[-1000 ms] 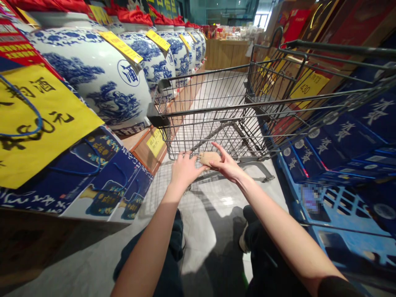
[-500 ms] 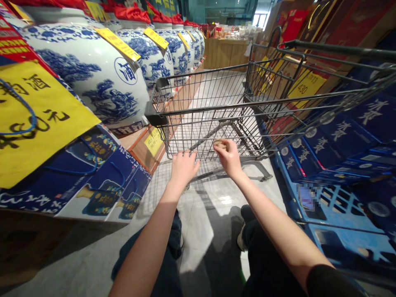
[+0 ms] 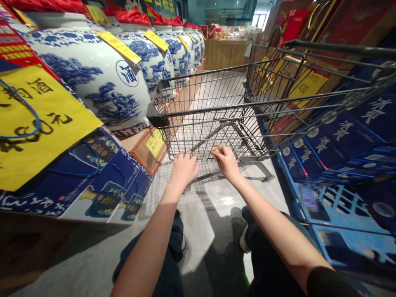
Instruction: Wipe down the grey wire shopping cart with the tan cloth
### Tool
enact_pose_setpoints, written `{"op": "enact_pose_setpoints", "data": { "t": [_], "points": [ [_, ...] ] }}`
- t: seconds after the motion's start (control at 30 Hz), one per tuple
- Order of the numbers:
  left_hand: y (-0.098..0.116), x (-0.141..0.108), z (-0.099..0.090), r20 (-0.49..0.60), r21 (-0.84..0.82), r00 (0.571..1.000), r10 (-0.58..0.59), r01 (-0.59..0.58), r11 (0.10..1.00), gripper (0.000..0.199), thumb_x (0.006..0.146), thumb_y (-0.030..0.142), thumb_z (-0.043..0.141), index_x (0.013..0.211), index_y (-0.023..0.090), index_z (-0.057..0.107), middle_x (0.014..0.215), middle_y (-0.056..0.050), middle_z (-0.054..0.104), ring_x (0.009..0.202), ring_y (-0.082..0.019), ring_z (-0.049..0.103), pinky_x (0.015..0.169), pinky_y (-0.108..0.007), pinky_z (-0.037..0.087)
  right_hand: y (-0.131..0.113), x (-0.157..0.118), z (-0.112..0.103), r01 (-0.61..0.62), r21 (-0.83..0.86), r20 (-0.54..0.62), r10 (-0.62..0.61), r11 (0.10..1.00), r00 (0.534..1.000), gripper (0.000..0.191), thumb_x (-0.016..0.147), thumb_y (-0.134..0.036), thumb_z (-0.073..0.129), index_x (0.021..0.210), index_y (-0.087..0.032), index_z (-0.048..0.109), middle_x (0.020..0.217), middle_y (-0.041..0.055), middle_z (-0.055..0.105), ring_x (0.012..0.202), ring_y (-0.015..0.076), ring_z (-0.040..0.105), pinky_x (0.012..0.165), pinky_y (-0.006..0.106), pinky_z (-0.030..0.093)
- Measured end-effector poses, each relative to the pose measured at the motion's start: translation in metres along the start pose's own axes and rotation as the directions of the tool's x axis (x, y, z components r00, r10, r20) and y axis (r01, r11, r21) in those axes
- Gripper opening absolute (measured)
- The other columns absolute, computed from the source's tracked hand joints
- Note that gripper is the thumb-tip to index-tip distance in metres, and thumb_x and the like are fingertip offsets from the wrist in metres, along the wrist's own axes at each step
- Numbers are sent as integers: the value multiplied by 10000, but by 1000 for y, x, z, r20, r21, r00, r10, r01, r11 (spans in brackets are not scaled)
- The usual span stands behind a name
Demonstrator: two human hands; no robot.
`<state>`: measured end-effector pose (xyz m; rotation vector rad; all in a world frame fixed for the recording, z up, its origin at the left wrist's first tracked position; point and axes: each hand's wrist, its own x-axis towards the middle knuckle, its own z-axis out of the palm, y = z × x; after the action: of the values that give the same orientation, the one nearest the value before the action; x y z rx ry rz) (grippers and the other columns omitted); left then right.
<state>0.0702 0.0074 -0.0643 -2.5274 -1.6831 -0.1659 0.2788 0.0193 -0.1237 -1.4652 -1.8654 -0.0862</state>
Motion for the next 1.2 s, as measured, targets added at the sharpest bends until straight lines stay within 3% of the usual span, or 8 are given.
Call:
{"op": "enact_pose_setpoints", "data": {
  "t": [0.17, 0.37, 0.53, 0.63, 0.77, 0.93, 1.1, 1.2],
  "points": [
    [-1, -1, -2, 13, -6, 1000, 4, -4, 1000, 447, 1039, 316, 512, 1448, 196, 648, 1479, -163, 628, 1361, -355, 554, 1137, -496, 467, 9, 3, -13, 21, 107, -177, -1, 994, 984, 286, 1024, -253, 522, 1093, -274, 799, 1131, 104, 643, 1096, 268, 564, 960, 421, 518],
    [-3, 0, 3, -1, -16, 1000, 16, -16, 1000, 462, 1038, 304, 504, 1460, 175, 638, 1479, -174, 623, 1363, -362, 544, 1138, -487, 465, 2, -7, -3, -54, 76, 55, 50, 996, 997, 300, 970, -175, 526, 1043, -245, 809, 1064, 123, 640, 1028, 269, 574, 905, 422, 538],
    [1, 0, 5, -23, -18, 1000, 2, -2, 1000, 481, 1035, 290, 485, 1481, 169, 619, 1464, -193, 627, 1355, -373, 543, 1107, -495, 483, -19, 4, -14, 38, 126, -83, -27, 991, 996, 376, 954, -144, 515, 1213, -277, 753, 1259, 121, 629, 1177, 281, 564, 1027, 455, 526],
    [3, -2, 5, -29, -12, 1000, 8, -9, 1000, 476, 1035, 296, 480, 1471, 175, 628, 1461, -187, 628, 1361, -371, 537, 1112, -492, 480, -25, 4, -9, 78, 99, -90, -70, 992, 993, 500, 898, -105, 542, 1376, -187, 664, 1367, 180, 578, 1248, 305, 530, 1108, 496, 497],
    [1, -3, 5, -21, -8, 999, 33, -33, 999, 463, 1031, 283, 485, 1450, 170, 647, 1489, -181, 613, 1382, -365, 522, 1159, -491, 445, -25, 0, 6, 72, 47, 29, -74, 996, 997, 506, 917, -58, 450, 1344, -186, 689, 1306, 182, 627, 1202, 300, 549, 1052, 494, 532],
    [1, -5, 4, -13, -5, 999, 33, -33, 999, 451, 1025, 280, 494, 1435, 187, 656, 1505, -171, 606, 1392, -362, 517, 1156, -504, 444, -16, 9, -7, 110, 126, -112, -96, 986, 989, 511, 984, -120, 457, 1448, -254, 623, 1314, 145, 660, 1217, 288, 570, 1083, 482, 496],
    [5, -6, 3, -20, -10, 999, 29, -29, 1000, 443, 1030, 281, 481, 1419, 182, 667, 1506, -183, 606, 1390, -376, 522, 1173, -535, 420, -19, 3, -2, 123, 19, 40, -124, 992, 992, 319, 1021, -135, 458, 1165, -207, 733, 1096, 144, 706, 1020, 271, 585, 942, 426, 536],
    [6, -6, 3, -11, -9, 999, 31, -31, 999, 430, 1019, 256, 485, 1389, 170, 685, 1515, -188, 599, 1403, -380, 513, 1176, -541, 418, -27, 5, 0, 133, 31, -3, -133, 991, 991, 306, 1031, -147, 466, 1113, -226, 749, 1089, 129, 706, 1007, 260, 586, 926, 418, 538]
  ]
}}
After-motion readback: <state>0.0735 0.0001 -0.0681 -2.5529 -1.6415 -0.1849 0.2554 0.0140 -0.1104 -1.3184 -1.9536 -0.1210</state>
